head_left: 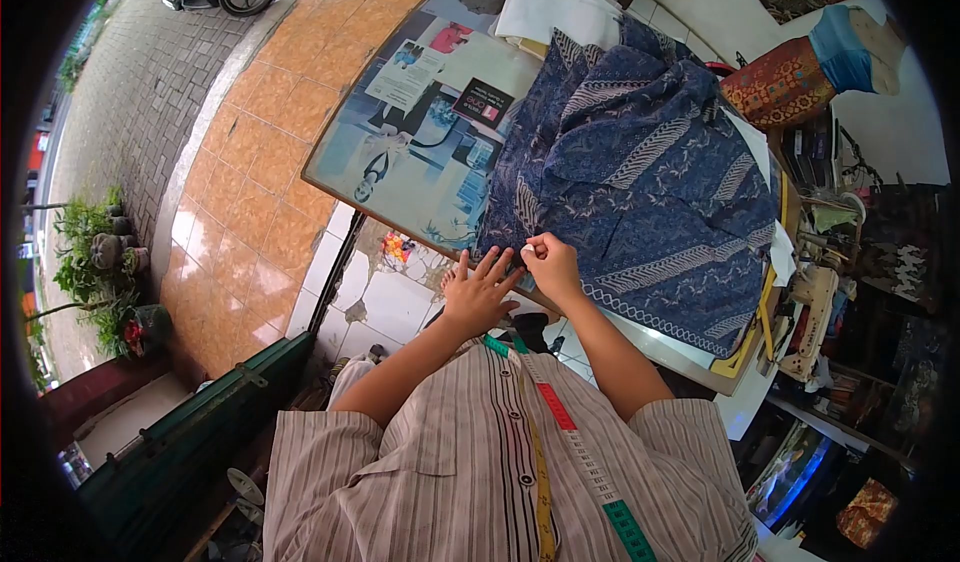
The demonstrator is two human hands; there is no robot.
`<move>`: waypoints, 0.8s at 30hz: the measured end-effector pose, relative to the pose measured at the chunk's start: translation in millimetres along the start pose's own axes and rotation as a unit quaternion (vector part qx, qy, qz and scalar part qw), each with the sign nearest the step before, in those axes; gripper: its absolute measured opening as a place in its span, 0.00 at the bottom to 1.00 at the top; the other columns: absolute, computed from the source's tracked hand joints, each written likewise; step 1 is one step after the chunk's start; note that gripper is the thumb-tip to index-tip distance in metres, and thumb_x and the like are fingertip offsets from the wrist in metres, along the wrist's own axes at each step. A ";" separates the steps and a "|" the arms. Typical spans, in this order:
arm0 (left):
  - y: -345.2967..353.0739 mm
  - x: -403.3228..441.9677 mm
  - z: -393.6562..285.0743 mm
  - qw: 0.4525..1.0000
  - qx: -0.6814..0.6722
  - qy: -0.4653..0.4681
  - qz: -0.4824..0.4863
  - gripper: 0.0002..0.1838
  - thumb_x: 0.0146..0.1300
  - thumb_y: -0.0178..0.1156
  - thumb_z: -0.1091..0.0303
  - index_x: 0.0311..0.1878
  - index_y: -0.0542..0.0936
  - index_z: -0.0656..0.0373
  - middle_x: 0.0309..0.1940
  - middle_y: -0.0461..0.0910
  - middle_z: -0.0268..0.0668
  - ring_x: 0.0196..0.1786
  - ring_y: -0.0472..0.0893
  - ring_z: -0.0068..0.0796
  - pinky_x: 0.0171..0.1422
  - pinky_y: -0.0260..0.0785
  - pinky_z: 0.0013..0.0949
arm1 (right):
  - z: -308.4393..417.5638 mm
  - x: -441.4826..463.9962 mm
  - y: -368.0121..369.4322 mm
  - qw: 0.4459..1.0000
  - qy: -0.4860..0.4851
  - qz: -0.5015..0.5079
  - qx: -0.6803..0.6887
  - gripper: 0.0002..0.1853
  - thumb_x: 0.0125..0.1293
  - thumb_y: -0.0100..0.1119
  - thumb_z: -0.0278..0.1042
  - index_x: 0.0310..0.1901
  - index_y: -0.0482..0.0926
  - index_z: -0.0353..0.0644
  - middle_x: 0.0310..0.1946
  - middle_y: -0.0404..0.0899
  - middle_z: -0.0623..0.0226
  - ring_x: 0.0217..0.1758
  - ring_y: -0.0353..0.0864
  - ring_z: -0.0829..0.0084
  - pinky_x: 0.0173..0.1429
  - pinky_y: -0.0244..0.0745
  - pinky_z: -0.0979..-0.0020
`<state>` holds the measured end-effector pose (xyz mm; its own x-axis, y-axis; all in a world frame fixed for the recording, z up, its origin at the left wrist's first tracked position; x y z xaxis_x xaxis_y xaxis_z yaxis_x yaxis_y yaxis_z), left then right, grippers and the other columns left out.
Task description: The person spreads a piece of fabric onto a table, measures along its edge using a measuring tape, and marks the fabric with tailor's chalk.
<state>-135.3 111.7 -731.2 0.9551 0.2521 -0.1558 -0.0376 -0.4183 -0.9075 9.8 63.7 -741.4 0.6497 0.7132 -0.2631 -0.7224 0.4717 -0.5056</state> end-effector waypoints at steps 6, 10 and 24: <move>1.9 -1.1 0.6 1.000 -0.001 0.004 -0.015 0.35 0.64 0.59 0.41 0.73 0.67 0.37 0.77 0.56 0.35 0.79 0.53 0.38 0.77 0.39 0.67 | -6.6 7.2 4.3 1.000 0.017 0.013 0.012 0.08 0.60 0.64 0.29 0.39 0.82 0.33 0.24 0.84 0.60 0.26 0.83 0.73 0.33 0.76 0.71; 1.8 -0.9 2.0 1.000 0.009 0.005 -0.006 0.34 0.64 0.58 0.41 0.73 0.67 0.36 0.78 0.55 0.35 0.79 0.53 0.37 0.77 0.38 0.67 | 16.5 4.9 -9.6 0.997 -0.028 -0.029 0.058 0.08 0.62 0.64 0.27 0.40 0.82 0.33 0.28 0.84 0.59 0.29 0.84 0.73 0.35 0.76 0.70; -1.5 -0.4 0.8 1.000 0.010 -0.002 0.020 0.32 0.64 0.59 0.44 0.72 0.68 0.36 0.77 0.56 0.34 0.79 0.53 0.36 0.78 0.37 0.68 | 45.4 -11.0 -3.6 0.935 -0.245 0.089 -0.242 0.08 0.63 0.61 0.32 0.41 0.82 0.39 0.35 0.82 0.58 0.36 0.83 0.55 0.42 0.78 0.58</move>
<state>-135.9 113.0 -730.1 0.9512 0.2395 -0.1947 -0.0825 -0.4105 -0.9081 -5.5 77.7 -699.4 0.2580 0.9657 -0.0298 -0.5400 0.1186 -0.8332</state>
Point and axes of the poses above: each hand's wrist, its own x-axis towards the middle knuckle, its own y-axis out of the palm, z = x × y, the point moved 7 cm from there along x, towards the middle knuckle
